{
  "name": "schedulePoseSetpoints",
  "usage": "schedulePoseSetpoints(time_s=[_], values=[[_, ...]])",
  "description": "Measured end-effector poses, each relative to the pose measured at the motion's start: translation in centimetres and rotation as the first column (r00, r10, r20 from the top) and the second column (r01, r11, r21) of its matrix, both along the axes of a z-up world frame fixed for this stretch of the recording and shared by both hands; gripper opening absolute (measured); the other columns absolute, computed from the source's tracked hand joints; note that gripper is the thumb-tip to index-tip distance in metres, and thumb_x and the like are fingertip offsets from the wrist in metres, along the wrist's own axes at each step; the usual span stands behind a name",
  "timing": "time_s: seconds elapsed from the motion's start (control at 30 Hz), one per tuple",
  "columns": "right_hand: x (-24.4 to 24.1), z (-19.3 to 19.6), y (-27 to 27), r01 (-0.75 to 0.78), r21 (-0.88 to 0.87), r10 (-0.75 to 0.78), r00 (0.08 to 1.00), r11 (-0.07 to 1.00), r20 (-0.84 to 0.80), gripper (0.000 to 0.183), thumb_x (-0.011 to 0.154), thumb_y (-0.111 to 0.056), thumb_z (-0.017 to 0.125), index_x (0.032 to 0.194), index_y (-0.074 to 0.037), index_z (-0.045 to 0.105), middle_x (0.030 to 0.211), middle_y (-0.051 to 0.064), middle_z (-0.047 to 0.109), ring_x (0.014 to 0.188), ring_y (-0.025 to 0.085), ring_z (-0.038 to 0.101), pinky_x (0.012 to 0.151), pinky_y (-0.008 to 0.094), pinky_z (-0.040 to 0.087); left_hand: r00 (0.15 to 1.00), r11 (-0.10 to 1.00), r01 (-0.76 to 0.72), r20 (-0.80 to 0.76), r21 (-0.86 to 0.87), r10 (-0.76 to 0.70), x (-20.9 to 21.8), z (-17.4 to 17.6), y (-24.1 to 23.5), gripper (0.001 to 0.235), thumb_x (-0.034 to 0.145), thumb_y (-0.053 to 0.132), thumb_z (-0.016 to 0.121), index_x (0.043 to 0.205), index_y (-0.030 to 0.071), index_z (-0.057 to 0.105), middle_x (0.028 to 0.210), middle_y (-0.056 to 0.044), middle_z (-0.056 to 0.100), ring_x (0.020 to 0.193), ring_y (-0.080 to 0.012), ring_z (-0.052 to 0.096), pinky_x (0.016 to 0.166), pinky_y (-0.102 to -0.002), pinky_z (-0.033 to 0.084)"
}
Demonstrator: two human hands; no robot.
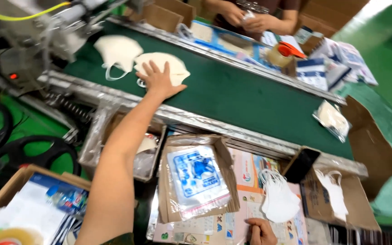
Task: Packing face masks into plastic bags and placing them into cardboard boxes at a factory workstation.
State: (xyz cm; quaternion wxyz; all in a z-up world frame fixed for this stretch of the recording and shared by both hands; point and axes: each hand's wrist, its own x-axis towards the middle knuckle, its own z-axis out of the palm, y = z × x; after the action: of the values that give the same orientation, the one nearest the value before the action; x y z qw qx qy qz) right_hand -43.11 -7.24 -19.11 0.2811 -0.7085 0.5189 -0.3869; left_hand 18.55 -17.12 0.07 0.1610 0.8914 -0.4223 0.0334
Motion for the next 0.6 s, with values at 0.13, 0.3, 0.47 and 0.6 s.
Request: schedulePoseSetpoints(time_s=[0.13, 0.3, 0.47, 0.6], values=[[3.3, 6.1, 2.2, 0.021, -0.056, -0.022, 1.0, 0.998, -0.016, 0.023, 0.088, 0.003, 0.055, 0.084, -0.003, 0.077, 0.077, 0.007, 0.073, 0.066, 0.013, 0.066, 0.064, 0.026, 0.051, 0.995, 1.0, 0.003, 0.103, -0.013, -0.002, 2.1, -6.3, -3.4, 0.071, 0.089, 0.041, 0.068, 0.153, 0.016, 0.048, 0.139, -0.034, 0.049, 0.127, -0.0534, 0.045, 0.092, -0.079, 0.04], [4.4, 9.2, 3.2, 0.026, -0.062, -0.025, 1.0, 0.998, 0.01, 0.022, 0.087, 0.002, 0.056, 0.083, -0.004, 0.076, 0.078, 0.006, 0.073, 0.068, 0.016, 0.068, 0.065, 0.028, 0.052, 0.899, 0.953, 0.302, 0.337, -0.013, -0.28, -0.3, -4.6, -2.2, 0.02, 0.103, 0.008, 0.062, 0.122, 0.004, 0.067, 0.098, -0.019, 0.076, 0.102, -0.0339, 0.073, 0.089, -0.052, 0.058], [3.2, 7.6, 2.8, 0.001, 0.015, -0.001, 1.0, 1.0, 0.024, 0.022, 0.087, 0.001, 0.056, 0.085, -0.004, 0.077, 0.076, 0.006, 0.072, 0.066, 0.016, 0.065, 0.064, 0.03, 0.051, 0.457, 0.607, 0.311, -0.445, -0.731, -0.77, -14.1, 3.8, 8.6, 0.043, 0.09, 0.01, 0.062, 0.132, 0.003, 0.065, 0.098, -0.008, 0.075, 0.078, -0.0144, 0.067, 0.064, -0.033, 0.058], [1.2, 7.2, 1.4, -0.031, 0.154, -0.017, 0.954, 0.988, 0.298, 0.018, 0.094, -0.003, 0.059, 0.102, 0.0, 0.074, 0.084, 0.01, 0.071, 0.074, 0.018, 0.064, 0.07, 0.032, 0.052, 0.29, 0.526, 0.426, -0.44, -0.736, -0.85, -23.0, 1.3, 14.7, 0.054, 0.085, 0.009, 0.065, 0.14, 0.006, 0.061, 0.106, -0.004, 0.072, 0.082, -0.0088, 0.064, 0.067, -0.027, 0.056]])
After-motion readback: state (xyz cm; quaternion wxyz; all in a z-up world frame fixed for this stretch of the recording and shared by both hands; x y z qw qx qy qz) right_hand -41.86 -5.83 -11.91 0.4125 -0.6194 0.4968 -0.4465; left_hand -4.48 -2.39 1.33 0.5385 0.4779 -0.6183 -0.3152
